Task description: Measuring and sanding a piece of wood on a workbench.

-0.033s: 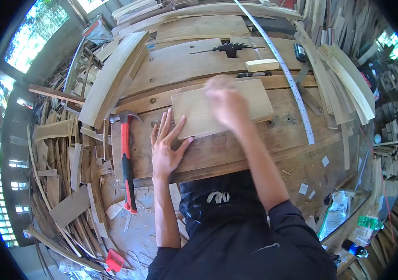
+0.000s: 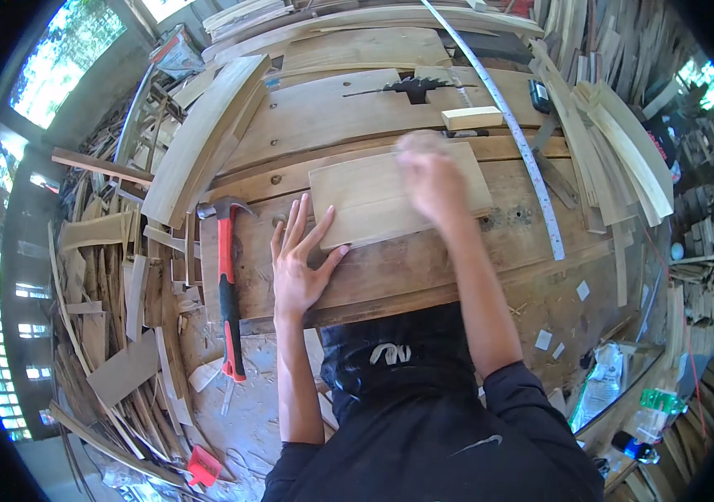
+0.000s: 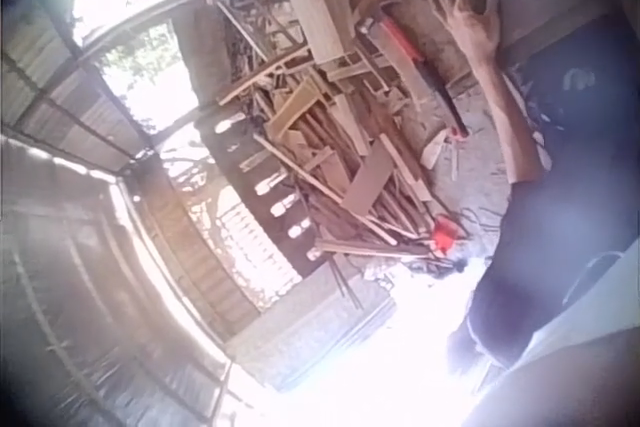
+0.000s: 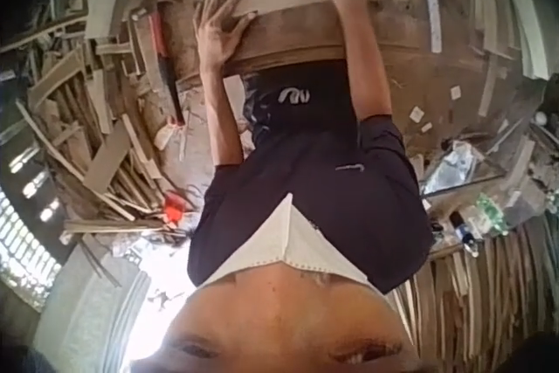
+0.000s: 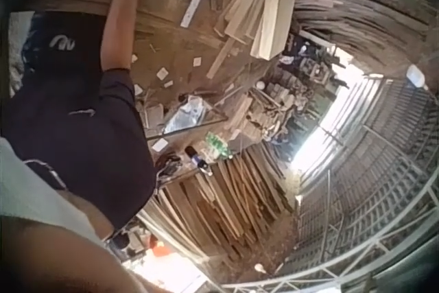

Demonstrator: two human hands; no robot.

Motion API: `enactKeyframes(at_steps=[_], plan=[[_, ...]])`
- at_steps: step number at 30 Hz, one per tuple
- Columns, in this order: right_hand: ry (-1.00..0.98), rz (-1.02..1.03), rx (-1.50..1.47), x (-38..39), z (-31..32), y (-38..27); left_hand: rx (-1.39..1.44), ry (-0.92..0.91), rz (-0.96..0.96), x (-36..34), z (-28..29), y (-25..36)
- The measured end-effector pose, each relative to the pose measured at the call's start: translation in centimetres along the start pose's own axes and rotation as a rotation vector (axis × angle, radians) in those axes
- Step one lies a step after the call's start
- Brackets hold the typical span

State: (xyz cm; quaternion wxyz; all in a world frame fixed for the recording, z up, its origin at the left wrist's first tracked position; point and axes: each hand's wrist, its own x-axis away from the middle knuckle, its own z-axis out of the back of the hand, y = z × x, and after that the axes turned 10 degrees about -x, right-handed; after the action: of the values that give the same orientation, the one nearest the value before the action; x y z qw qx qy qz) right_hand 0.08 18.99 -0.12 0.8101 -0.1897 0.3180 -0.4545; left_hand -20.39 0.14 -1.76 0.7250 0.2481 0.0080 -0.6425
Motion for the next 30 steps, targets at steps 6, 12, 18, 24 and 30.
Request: enactKeyframes(at_steps=[6,12,18,24,30], plan=[[0.033,-0.105,0.081,0.5,1.0,2.4,0.067,0.017,-0.001,-0.9,-0.1,0.3],[-0.170,0.390,-0.246,7.3,-2.9,-5.9,0.102,0.052,0.065,-0.1,-0.2,-0.8],[0.047,0.106,-0.091,7.5,4.2,2.9,0.083,0.033,0.043,-0.6,-0.1,0.1],[-0.106,0.314,-0.249,9.8,1.0,-4.9,0.041,0.040,0.033,-0.3,-0.4,-0.7],[-0.114,0.220,-0.209,9.7,3.8,-1.0,0.076,-0.016,0.033,-0.4,0.5,0.1]])
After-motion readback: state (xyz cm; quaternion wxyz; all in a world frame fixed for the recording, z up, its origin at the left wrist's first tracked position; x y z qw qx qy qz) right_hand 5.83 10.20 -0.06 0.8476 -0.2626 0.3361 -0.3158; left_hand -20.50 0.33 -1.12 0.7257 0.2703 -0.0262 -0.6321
